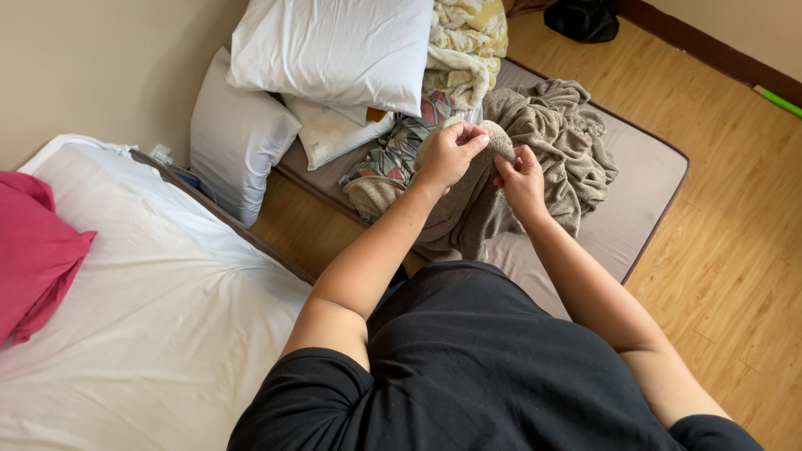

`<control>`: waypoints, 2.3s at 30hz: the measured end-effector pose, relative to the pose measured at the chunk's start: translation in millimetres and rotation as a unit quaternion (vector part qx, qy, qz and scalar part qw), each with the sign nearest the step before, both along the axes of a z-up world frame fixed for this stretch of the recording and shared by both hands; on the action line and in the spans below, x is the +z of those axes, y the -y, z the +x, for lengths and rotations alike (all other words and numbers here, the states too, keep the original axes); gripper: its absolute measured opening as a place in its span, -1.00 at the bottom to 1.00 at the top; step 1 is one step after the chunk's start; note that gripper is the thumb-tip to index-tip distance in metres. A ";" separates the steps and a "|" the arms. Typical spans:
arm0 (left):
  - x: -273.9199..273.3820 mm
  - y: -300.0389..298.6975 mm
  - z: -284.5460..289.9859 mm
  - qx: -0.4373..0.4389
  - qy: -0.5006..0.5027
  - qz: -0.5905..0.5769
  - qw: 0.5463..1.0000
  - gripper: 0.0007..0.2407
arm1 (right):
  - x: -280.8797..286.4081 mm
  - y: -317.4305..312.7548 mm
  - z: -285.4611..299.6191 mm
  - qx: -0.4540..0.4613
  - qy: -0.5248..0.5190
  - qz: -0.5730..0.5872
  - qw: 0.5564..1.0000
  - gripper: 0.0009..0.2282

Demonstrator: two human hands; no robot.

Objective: The person opens a wooden drawer to retrieve a folded white cloth, then moves to a mattress on the floor to pick up a yellow and white patterned blanket. They unfold the blanket and spread it out on a white bedsheet, smoothing the fabric with their hands.

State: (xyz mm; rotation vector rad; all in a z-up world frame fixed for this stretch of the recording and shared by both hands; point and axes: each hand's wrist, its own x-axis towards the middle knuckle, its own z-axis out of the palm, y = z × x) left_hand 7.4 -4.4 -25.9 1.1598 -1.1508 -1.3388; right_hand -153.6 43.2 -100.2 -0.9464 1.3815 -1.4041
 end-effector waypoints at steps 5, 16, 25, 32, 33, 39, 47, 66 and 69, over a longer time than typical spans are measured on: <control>24.5 -6.8 21.2 -0.036 0.031 -0.009 0.999 -0.88 | -20.3 13.8 -13.2 -0.028 0.026 -0.015 0.999 -0.82; -9.9 -8.6 27.7 -0.095 0.177 0.006 0.980 -0.84 | -2.2 30.9 -41.0 -0.055 0.047 -0.017 0.997 -0.77; 27.1 -1.3 13.3 -0.118 0.133 -0.056 0.983 -0.75 | 47.5 29.5 -38.4 -0.045 0.066 -0.017 0.997 -0.76; 32.7 3.2 -5.7 -0.155 0.186 -0.087 0.966 -0.67 | 64.1 23.5 -39.6 -0.010 0.068 -0.045 0.997 -0.74; 28.9 4.5 -9.1 -0.144 0.195 -0.089 0.966 -0.73 | 62.8 22.5 -41.1 -0.004 0.071 -0.044 0.996 -0.75; 12.9 9.7 -15.4 -0.142 0.255 -0.054 0.955 -0.83 | 63.2 12.6 -46.2 0.004 0.058 -0.035 0.998 -0.74; 4.5 5.2 -21.7 -0.119 0.208 -0.041 0.970 -0.90 | 39.6 16.7 -60.2 -0.005 0.053 -0.032 0.998 -0.77; -11.1 13.8 -25.7 -0.066 0.146 -0.009 0.987 -0.90 | 78.6 -22.3 -24.7 0.140 -0.108 -0.041 0.983 -0.57; 21.6 7.4 -21.2 -0.077 0.137 -0.021 0.987 -0.90 | 78.1 -20.8 -16.9 0.120 -0.206 -0.070 0.969 -0.49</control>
